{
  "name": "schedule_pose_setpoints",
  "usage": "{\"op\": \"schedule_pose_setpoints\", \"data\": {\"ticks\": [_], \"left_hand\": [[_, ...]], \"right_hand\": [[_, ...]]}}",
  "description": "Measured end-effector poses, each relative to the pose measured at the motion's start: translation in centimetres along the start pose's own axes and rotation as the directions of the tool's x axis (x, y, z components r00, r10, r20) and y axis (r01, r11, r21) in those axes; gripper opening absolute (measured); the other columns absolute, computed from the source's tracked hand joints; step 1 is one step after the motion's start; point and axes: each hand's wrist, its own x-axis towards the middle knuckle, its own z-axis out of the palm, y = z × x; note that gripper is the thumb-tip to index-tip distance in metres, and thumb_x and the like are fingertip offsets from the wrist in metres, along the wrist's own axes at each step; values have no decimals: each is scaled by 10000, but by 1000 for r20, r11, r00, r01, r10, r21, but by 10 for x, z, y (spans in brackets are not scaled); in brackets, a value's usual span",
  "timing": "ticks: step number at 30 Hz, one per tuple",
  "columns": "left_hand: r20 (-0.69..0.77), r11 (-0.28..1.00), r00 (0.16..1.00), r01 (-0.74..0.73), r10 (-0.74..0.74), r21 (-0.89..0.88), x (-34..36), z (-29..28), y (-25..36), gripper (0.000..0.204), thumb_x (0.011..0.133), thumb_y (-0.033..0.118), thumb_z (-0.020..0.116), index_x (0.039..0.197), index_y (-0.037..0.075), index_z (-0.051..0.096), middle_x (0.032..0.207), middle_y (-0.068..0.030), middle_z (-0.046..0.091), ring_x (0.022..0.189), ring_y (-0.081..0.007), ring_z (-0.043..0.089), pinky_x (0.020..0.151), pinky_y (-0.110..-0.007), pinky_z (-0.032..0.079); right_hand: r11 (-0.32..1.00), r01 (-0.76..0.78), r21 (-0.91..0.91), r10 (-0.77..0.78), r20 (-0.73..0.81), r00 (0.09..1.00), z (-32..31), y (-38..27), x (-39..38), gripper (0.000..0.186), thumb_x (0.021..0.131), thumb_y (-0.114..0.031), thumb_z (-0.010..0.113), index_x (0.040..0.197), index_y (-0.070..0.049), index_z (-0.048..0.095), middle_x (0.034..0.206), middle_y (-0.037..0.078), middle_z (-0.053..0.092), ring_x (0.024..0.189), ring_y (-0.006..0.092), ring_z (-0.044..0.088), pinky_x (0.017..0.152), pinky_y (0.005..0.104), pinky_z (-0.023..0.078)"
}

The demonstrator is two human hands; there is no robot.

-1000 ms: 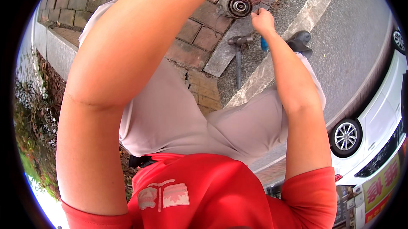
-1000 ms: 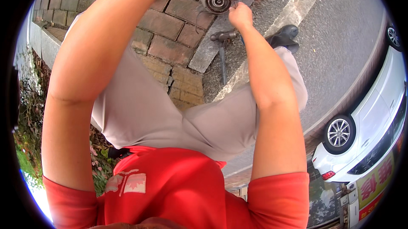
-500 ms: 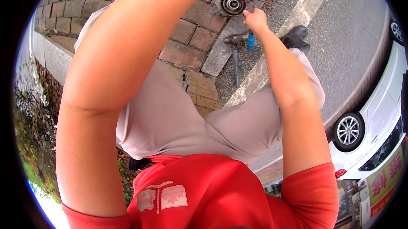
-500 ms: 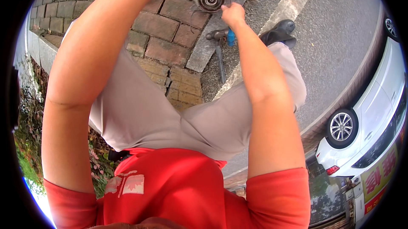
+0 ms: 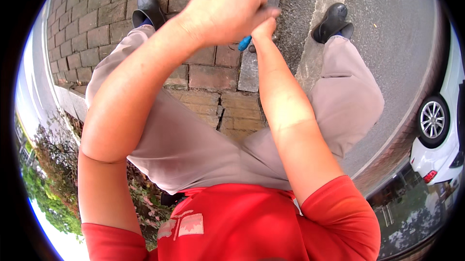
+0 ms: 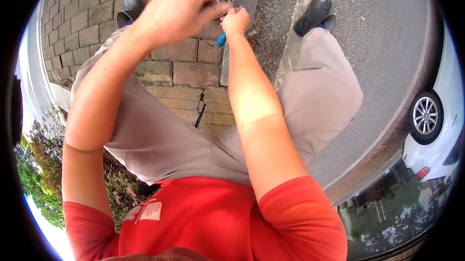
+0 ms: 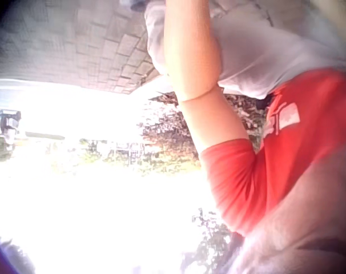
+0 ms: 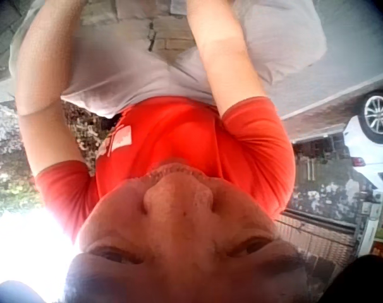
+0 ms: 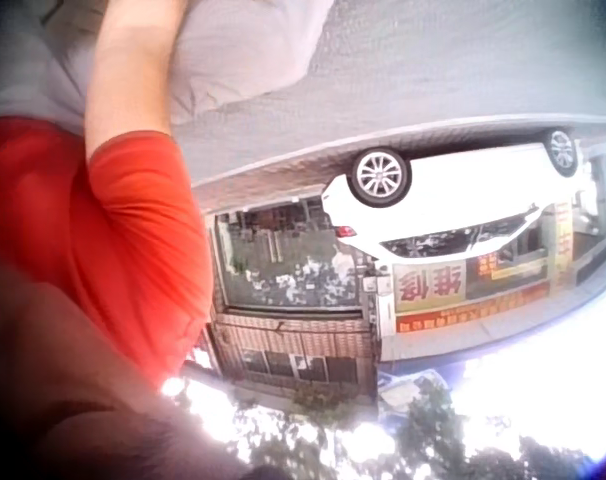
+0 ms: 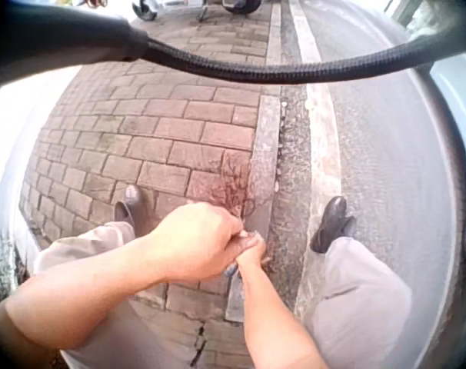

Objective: The person uses a screwdriver and a hammer to work on an electric motor component while sitting on a brick sidewalk.

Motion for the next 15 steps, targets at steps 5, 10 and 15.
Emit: {"op": "schedule_pose_setpoints", "data": {"ticks": [5, 10, 15], "left_hand": [[218, 983, 965, 117, -146, 141, 21, 122, -28, 384, 911, 300, 696, 1168, 32, 595, 1336, -251, 539, 1100, -419, 633, 913, -480, 535], [-123, 920, 950, 308, -286, 242, 58, 157, -37, 701, 894, 269, 725, 1469, 74, 375, 1568, -236, 325, 1268, -496, 527, 957, -489, 536], [-183, 890, 906, 413, -381, 192, 94, 174, -53, 861, 864, 326, 761, 1554, 144, 279, 1589, -257, 281, 1301, -506, 501, 970, -480, 533]], "right_hand": [[897, 170, -407, -184, 6, 983, 0, -1, 7, 235, 875, -197, 716, 877, 34, 675, 886, 256, 706, 885, 435, 683, 798, 479, 526], [871, 220, -440, -242, 6, 970, -9, -17, -6, 255, 875, -201, 710, 916, 49, 681, 912, 279, 696, 927, 454, 670, 835, 492, 520], [913, 175, -369, -188, 1, 982, -7, -13, -2, 257, 868, -194, 718, 881, 59, 676, 885, 294, 687, 902, 464, 670, 815, 495, 522]]}}
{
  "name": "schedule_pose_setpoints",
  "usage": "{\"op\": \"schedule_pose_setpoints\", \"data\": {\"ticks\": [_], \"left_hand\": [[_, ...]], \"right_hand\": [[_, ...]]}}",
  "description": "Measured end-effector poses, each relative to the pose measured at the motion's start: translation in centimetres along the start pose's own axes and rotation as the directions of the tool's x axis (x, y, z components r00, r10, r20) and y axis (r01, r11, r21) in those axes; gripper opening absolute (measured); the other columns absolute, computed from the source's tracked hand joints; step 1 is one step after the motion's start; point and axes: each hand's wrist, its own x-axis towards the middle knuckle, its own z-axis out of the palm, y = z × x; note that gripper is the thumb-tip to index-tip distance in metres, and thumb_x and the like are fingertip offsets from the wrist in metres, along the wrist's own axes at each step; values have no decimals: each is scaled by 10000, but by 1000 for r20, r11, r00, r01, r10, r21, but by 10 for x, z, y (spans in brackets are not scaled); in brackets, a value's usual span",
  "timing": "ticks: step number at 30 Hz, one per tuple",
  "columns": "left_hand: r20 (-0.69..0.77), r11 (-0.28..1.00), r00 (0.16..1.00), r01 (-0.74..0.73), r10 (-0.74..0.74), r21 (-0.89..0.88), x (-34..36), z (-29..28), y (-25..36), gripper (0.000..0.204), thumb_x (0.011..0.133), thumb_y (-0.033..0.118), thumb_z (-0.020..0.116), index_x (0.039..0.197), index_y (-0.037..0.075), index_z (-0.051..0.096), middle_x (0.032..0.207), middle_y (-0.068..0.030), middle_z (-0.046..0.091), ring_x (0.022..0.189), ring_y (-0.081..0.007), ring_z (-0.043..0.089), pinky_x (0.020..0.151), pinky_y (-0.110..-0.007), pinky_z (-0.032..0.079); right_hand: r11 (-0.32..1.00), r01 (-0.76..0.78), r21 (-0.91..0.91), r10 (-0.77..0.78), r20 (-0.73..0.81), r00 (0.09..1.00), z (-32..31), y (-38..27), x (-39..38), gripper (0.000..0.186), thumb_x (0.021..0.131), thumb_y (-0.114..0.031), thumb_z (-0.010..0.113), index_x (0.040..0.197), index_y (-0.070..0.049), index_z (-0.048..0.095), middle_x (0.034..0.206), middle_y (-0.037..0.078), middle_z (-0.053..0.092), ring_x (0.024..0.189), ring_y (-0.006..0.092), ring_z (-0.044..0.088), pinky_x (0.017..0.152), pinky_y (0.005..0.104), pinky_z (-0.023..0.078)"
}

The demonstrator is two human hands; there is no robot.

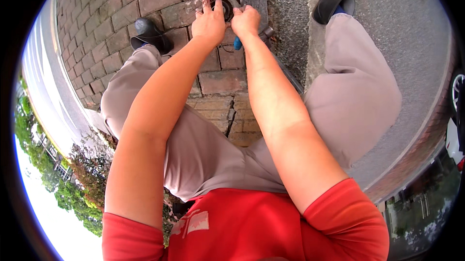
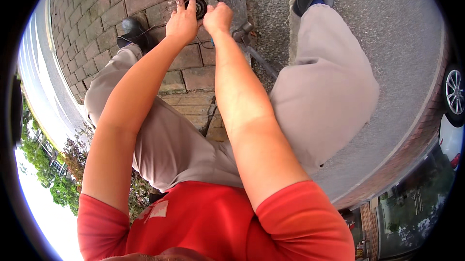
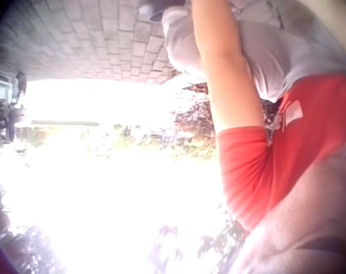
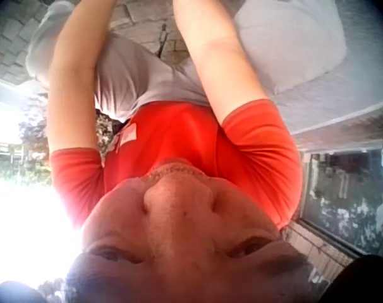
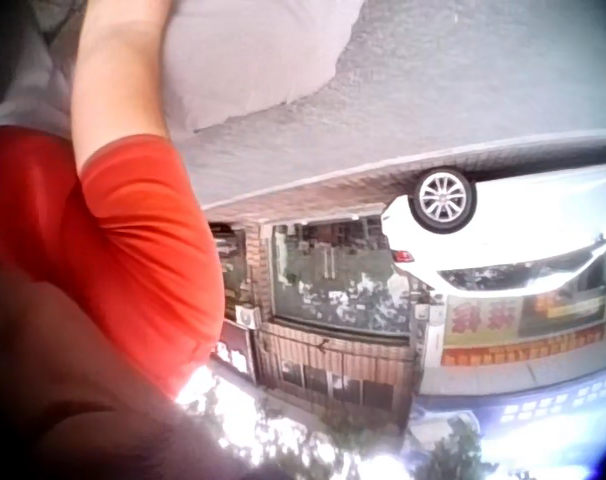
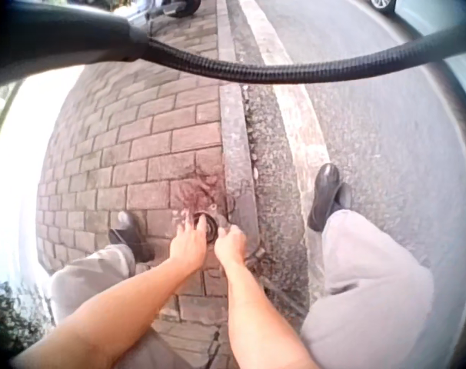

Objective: The person uses a screwdriver and a hammer to work on an electric motor component while sitting on a brick sidewalk.

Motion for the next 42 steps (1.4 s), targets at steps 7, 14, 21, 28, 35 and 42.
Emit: {"op": "schedule_pose_setpoints", "data": {"ticks": [7, 14, 21, 28, 35, 42], "left_hand": [[6, 999, 1000, 28, -28, -28, 6, 4, 4, 726, 813, 286, 808, 1384, 98, 401, 1405, -307, 475, 1069, -444, 662, 864, -452, 574], [34, 995, 999, 35, -32, -90, 11, 3, 3, 736, 779, 329, 828, 1329, 78, 410, 1361, -308, 506, 1024, -461, 665, 811, -502, 572], [9, 998, 1000, 26, -26, -49, 10, 0, 5, 730, 743, 338, 862, 1273, 82, 431, 1235, -259, 609, 1005, -402, 686, 785, -436, 594], [-2, 999, 999, 32, -33, -43, 12, 2, 4, 736, 727, 343, 871, 1266, 94, 437, 1317, -286, 571, 991, -390, 696, 779, -423, 596], [22, 997, 999, 32, -30, -65, 16, 8, -1, 754, 730, 323, 869, 1304, 104, 430, 1397, -323, 508, 1019, -414, 690, 807, -429, 592], [53, 995, 998, 41, -37, -87, 16, 5, -1, 784, 760, 297, 838, 1399, 112, 424, 1408, -328, 500, 1065, -436, 667, 843, -436, 583]], "right_hand": [[996, 30, 87, -26, -55, 998, 2, 3, 0, 230, 847, -159, 725, 820, 59, 657, 846, 291, 681, 842, 462, 672, 759, 505, 523], [986, 83, 143, -72, -77, 994, -9, -8, 18, 252, 871, -183, 707, 805, 54, 654, 795, 265, 678, 795, 451, 667, 717, 503, 512], [993, 53, 103, -55, 22, 998, -20, -6, 31, 261, 897, -219, 746, 810, 7, 650, 740, 96, 685, 676, 214, 626, 667, 392, 501], [911, -204, 358, 122, 240, 963, -24, -5, 24, 246, 899, -230, 749, 810, -10, 685, 700, 46, 661, 648, 209, 617, 619, 399, 476], [995, -15, 100, 8, 72, 997, -8, -12, 22, 245, 871, -206, 733, 817, 27, 681, 748, 164, 699, 693, 251, 661, 661, 403, 492], [924, 42, 381, -16, -73, 997, 10, -15, 21, 250, 859, -167, 692, 739, 46, 641, 642, 124, 652, 607, 209, 599, 637, 394, 484]]}}
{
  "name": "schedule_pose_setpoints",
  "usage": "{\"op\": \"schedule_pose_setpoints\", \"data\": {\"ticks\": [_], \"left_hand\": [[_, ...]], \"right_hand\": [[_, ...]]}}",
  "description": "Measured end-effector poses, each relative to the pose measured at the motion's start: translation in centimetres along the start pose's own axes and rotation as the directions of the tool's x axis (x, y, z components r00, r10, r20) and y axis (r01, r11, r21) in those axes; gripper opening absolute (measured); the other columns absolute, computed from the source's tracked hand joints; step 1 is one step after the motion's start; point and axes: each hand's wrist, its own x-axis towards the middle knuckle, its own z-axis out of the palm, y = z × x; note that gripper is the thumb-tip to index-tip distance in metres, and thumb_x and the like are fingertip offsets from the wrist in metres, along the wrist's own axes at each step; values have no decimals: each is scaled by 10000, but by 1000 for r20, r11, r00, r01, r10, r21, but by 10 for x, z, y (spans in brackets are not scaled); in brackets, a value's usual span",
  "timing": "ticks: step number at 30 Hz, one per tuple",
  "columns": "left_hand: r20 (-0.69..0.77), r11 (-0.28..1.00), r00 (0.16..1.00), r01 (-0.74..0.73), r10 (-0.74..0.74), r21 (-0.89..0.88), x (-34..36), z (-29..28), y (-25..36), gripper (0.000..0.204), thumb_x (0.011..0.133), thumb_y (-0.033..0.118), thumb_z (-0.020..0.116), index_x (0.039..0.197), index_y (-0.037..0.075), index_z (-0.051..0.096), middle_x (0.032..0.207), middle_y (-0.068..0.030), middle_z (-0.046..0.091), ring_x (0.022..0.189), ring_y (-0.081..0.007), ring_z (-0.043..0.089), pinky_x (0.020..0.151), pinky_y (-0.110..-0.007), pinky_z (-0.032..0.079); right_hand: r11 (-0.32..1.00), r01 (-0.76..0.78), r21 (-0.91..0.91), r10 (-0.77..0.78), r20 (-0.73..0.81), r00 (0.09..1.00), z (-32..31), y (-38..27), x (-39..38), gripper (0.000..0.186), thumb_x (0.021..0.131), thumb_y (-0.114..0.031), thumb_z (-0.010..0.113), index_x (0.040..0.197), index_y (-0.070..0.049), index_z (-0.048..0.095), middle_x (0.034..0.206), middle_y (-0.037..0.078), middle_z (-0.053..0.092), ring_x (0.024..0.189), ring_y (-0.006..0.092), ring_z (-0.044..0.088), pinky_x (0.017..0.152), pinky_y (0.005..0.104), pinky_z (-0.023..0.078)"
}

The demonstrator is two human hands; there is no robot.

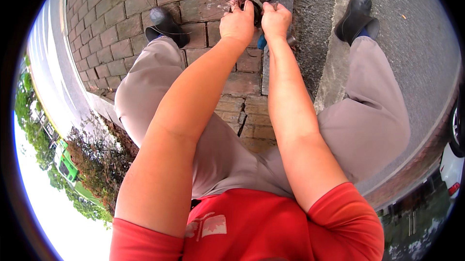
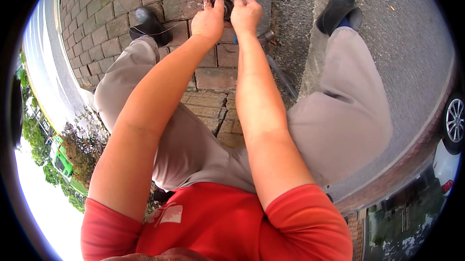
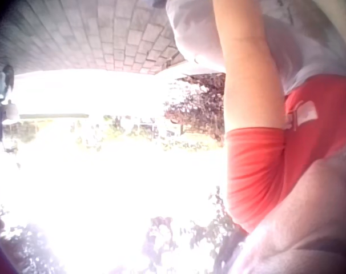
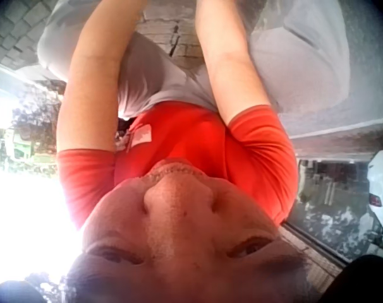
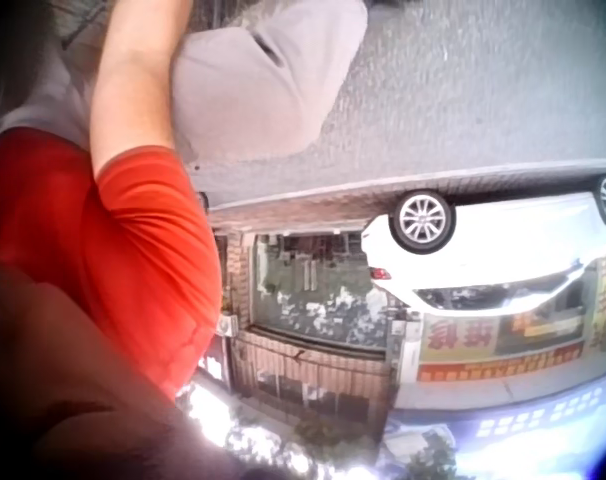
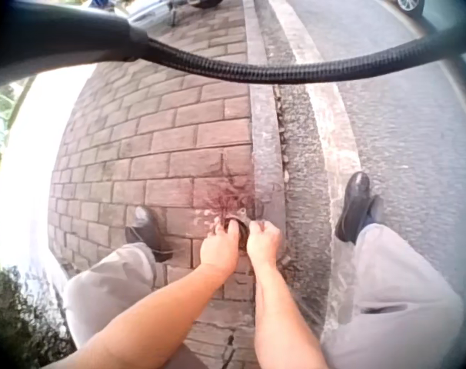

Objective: The person uses a screwdriver and a hammer to work on an electric motor component while sitting on a brick sidewalk.

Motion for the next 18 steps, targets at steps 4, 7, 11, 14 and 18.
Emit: {"op": "schedule_pose_setpoints", "data": {"ticks": [4, 7, 11, 14, 18], "left_hand": [[-8, 1000, 1000, -3, 3, 21, 0, 6, -4, 825, 746, 314, 847, 1422, 118, 416, 1447, -333, 464, 1071, -440, 662, 852, -444, 578], [5, 1000, 1000, -12, 12, 6, 3, 1, -1, 861, 749, 338, 849, 1450, 127, 395, 1459, -329, 455, 1069, -439, 662, 851, -439, 577], [38, 1000, 999, -17, 17, 8, 1, 0, -1, 900, 752, 369, 850, 1473, 126, 370, 1468, -329, 445, 1081, -433, 662, 854, -434, 578], [80, 1000, 997, -16, 14, 19, -1, -7, -6, 823, 789, 345, 824, 1451, 105, 398, 1392, -312, 528, 1100, -408, 665, 854, -436, 580], [86, 987, 984, -161, 158, 27, 9, -24, -12, 558, 879, 244, 724, 1349, 42, 502, 1124, -232, 689, 1108, -373, 661, 883, -449, 563]], "right_hand": [[993, -24, 112, 23, 9, 1000, 4, -6, 7, 219, 847, -132, 696, 682, 2, 647, 633, 42, 648, 601, 137, 576, 605, 342, 475], [986, -63, 155, 56, 52, 997, 0, -6, 3, 235, 855, -140, 723, 680, -4, 642, 658, 27, 657, 600, 126, 579, 591, 327, 466], [906, -401, 136, 336, 343, 877, -35, -28, 18, 260, 898, -226, 779, 883, -26, 612, 714, 13, 586, 547, 76, 479, 459, 255, 358], [815, -468, -341, 554, 227, 801, -51, -28, 20, 426, 978, -413, 646, 910, 3, 592, 725, 27, 529, 527, 124, 425, 455, 310, 353], [910, -298, -289, 354, 165, 921, -56, 17, 28, 437, 1034, -413, 524, 937, 6, 604, 849, 50, 576, 605, 175, 490, 513, 341, 392]]}}
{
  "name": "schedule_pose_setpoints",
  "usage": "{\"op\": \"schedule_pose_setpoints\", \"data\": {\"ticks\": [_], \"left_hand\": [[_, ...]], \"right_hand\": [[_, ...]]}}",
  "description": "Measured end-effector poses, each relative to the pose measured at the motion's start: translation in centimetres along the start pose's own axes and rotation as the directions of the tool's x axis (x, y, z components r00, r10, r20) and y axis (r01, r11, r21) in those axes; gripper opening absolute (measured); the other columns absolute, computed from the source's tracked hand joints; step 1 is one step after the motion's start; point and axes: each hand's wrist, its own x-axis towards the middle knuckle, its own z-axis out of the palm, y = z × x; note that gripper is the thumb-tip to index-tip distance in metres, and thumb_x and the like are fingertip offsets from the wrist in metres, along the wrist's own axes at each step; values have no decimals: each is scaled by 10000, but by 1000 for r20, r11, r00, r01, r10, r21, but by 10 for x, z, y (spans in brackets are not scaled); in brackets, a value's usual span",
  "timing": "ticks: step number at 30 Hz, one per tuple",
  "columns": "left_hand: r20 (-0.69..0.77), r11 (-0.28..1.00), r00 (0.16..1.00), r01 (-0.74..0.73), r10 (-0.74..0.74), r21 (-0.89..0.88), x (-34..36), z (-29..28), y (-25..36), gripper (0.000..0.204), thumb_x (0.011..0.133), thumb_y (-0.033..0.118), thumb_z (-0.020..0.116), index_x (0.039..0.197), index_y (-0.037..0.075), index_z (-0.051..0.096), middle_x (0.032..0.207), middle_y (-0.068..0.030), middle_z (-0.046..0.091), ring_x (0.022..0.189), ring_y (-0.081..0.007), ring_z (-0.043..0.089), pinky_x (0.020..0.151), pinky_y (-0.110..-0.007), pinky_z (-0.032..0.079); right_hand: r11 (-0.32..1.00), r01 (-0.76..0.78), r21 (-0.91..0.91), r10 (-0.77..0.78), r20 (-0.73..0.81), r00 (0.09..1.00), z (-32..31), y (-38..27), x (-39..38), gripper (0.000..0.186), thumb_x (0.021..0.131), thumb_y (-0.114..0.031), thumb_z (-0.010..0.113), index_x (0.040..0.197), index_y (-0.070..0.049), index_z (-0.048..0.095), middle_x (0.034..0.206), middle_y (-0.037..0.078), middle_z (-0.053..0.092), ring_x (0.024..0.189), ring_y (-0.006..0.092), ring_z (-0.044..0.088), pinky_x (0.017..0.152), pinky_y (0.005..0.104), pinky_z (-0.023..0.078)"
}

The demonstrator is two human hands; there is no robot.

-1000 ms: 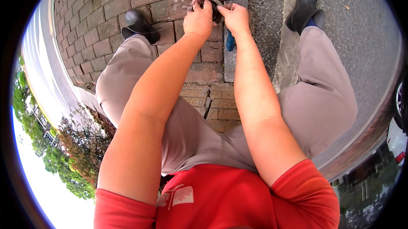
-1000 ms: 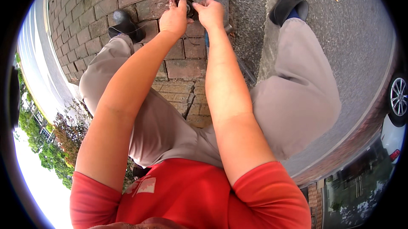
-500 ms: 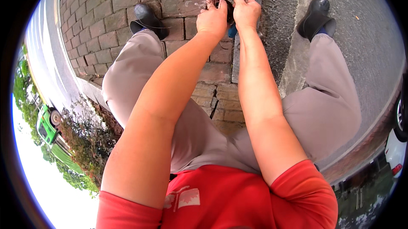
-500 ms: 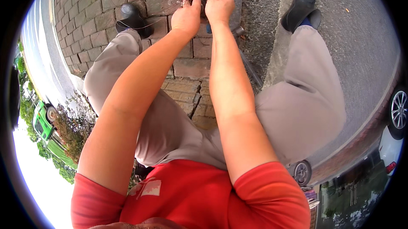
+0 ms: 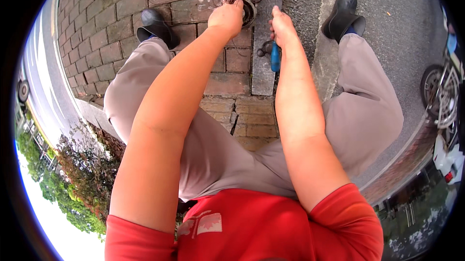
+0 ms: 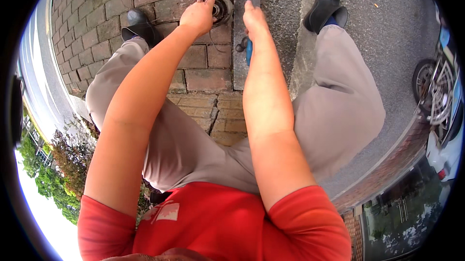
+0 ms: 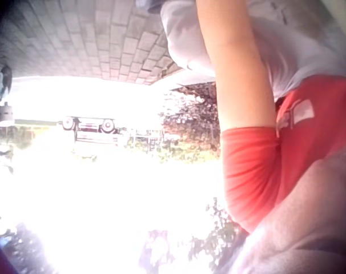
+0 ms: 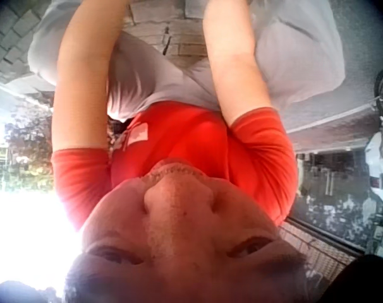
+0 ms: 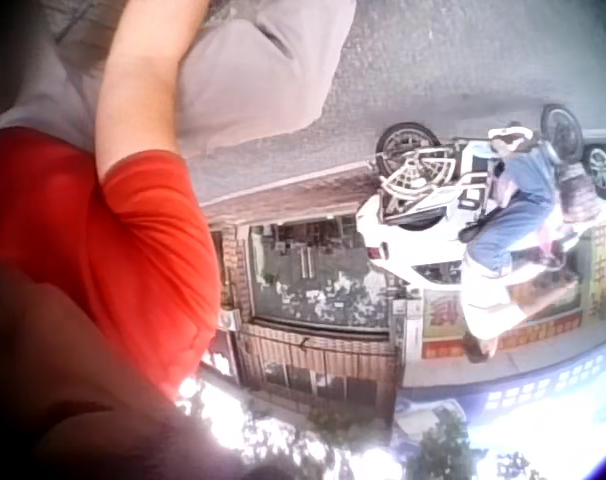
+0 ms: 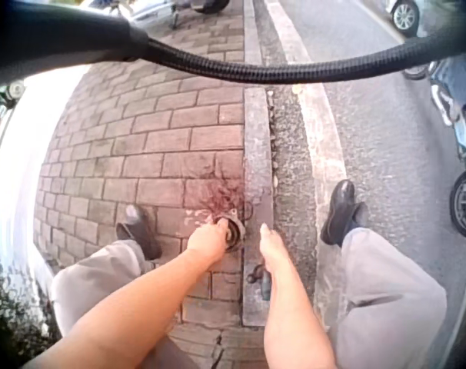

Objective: The person uses a screwdriver and a hammer to work on an electric motor component while sitting on a brick sidewalk.

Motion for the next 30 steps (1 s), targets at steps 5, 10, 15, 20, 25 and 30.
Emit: {"op": "schedule_pose_setpoints", "data": {"ticks": [5, 10, 15, 20, 25, 30], "left_hand": [[18, 974, 986, -163, 168, -157, -2, -2, -23, 531, 903, 224, 694, 1397, 97, 544, 1136, -239, 691, 918, -370, 708, 768, -458, 581], [198, 949, 976, -23, 90, -315, -9, -51, -12, 394, 958, 197, 627, 1348, 146, 625, 1004, -183, 730, 662, -279, 720, 594, -382, 593], [-85, 865, 972, -235, 220, -444, 7, -29, -14, 412, 962, 101, 557, 1365, 162, 619, 806, -167, 708, 567, -199, 645, 576, -369, 570], [-48, 945, 971, -240, 236, -221, 11, -31, -4, 604, 833, 11, 576, 1377, 268, 615, 863, -180, 705, 709, -319, 663, 697, -398, 560], [-54, 950, 969, -249, 243, -190, 20, -20, -7, 631, 818, -12, 556, 1380, 269, 607, 977, -203, 718, 881, -369, 694, 791, -455, 555], [-31, 957, 966, -260, 258, -125, 23, -19, -6, 557, 831, 14, 579, 1347, 220, 620, 1077, -200, 710, 969, -368, 691, 829, -450, 554]], "right_hand": [[943, 283, -175, -248, 197, 949, 21, -7, -10, 408, 1019, -350, 528, 1085, 22, 685, 1074, 238, 703, 1032, 402, 665, 891, 449, 499], [738, 324, -593, -304, 136, 943, 18, -24, -17, 420, 1025, -339, 502, 1057, 32, 696, 1095, 287, 676, 1060, 453, 631, 917, 500, 499], [651, 388, -652, -360, 185, 915, 9, -39, -16, 361, 992, -316, 563, 1081, -5, 725, 1103, 259, 689, 1077, 425, 642, 923, 477, 516], [749, 418, -514, -382, 181, 906, 13, -44, -21, 283, 943, -302, 657, 1096, -84, 753, 1054, 221, 711, 1002, 405, 668, 863, 479, 535], [733, 465, -497, -439, 175, 881, 15, -41, -25, 295, 938, -323, 672, 1094, -85, 750, 1031, 223, 708, 974, 400, 674, 837, 483, 536], [789, 468, -398, -432, 182, 883, 14, -46, -37, 332, 932, -327, 657, 1037, -21, 732, 1000, 246, 699, 971, 434, 663, 839, 500, 522]]}}
